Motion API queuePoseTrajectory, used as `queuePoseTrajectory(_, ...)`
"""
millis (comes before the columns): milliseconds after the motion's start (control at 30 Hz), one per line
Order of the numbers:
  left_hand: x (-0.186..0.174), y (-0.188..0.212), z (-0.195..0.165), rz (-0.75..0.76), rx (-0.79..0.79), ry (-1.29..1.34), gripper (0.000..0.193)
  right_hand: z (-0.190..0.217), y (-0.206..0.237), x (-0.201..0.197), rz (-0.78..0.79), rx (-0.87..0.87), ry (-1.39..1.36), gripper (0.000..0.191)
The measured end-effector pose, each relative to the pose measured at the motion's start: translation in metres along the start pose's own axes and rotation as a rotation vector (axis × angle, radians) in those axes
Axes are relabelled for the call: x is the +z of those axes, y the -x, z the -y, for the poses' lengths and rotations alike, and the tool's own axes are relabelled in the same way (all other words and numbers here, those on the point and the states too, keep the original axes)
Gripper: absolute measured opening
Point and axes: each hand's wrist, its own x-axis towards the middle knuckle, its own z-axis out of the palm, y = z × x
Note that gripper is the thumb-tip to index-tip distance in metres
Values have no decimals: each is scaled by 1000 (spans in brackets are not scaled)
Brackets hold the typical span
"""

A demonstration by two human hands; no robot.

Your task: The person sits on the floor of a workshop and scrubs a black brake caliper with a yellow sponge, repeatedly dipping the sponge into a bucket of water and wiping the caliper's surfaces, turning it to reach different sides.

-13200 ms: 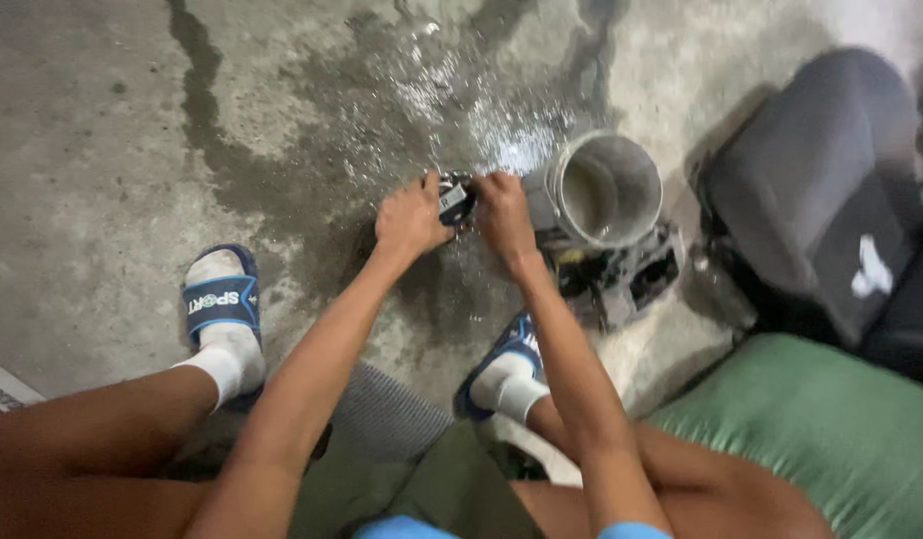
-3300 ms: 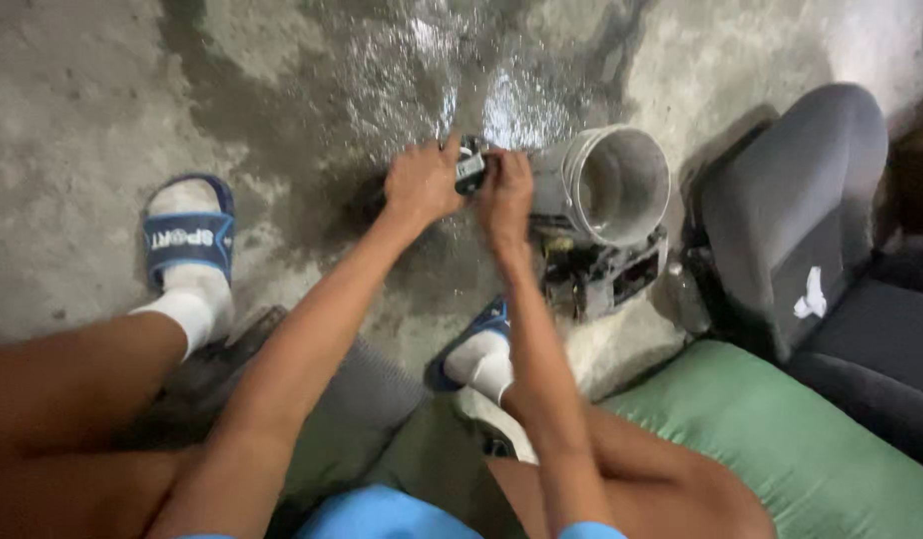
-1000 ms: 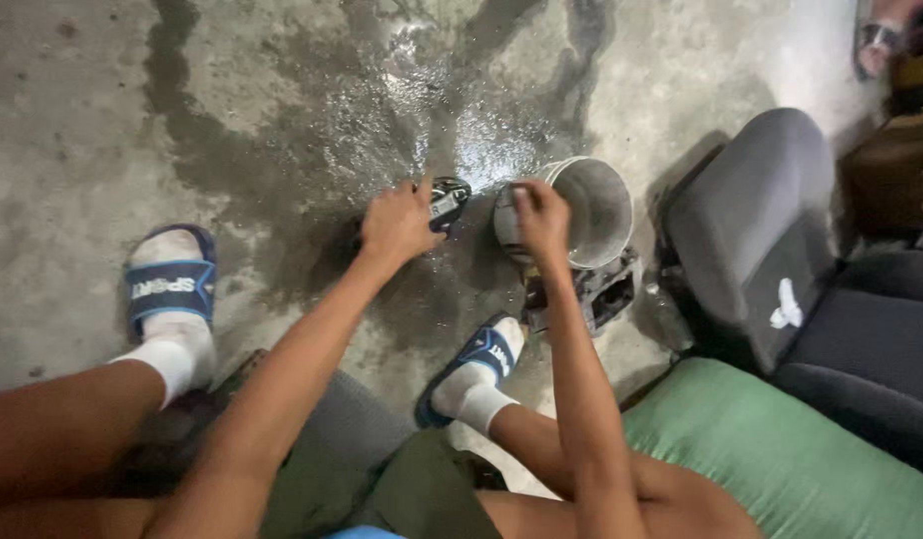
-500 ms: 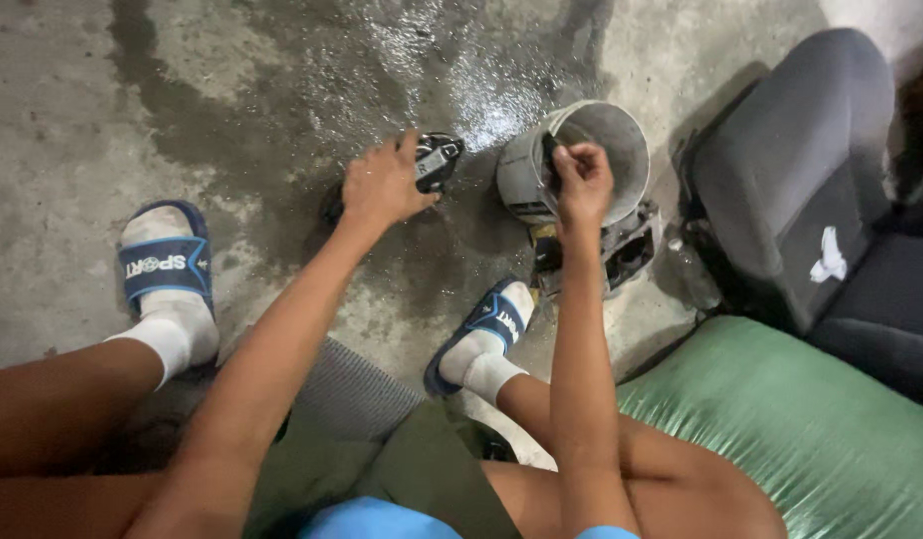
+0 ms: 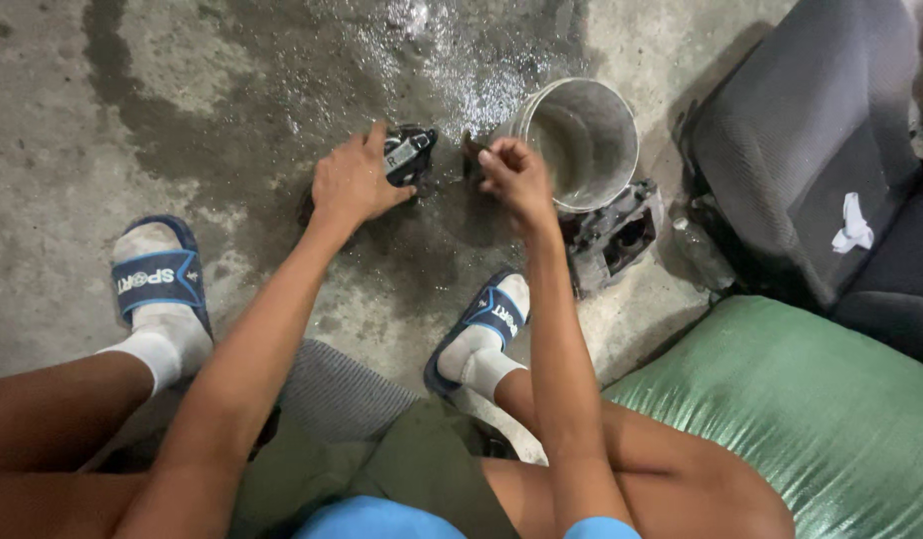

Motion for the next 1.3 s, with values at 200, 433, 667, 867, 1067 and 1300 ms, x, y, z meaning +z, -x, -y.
queuePoseTrajectory(200,5,0,-4,-16,20,-19,97,-19,1,4,116,237,-296,9)
queuePoseTrajectory(433,9,-2,-9,1,4,4,95,-46,-16,9,-31,-119,-115,16)
queuePoseTrajectory(667,24,-4,-20,-125,49,-39,94,-39,-32,34,-3,-254,218,22)
queuePoseTrajectory(867,24,-6,-32,17,-22,-10,97,-29,-50,27,90,-449,531,32)
queuePoseTrajectory(1067,20,-2,-42,-7,-34,-31,94,-27,-54,6,173,-289,481,33)
queuePoseTrajectory(1300,21,1,-48,-45,-12,-36,96,-33,-55,-6,178,-488,623,23)
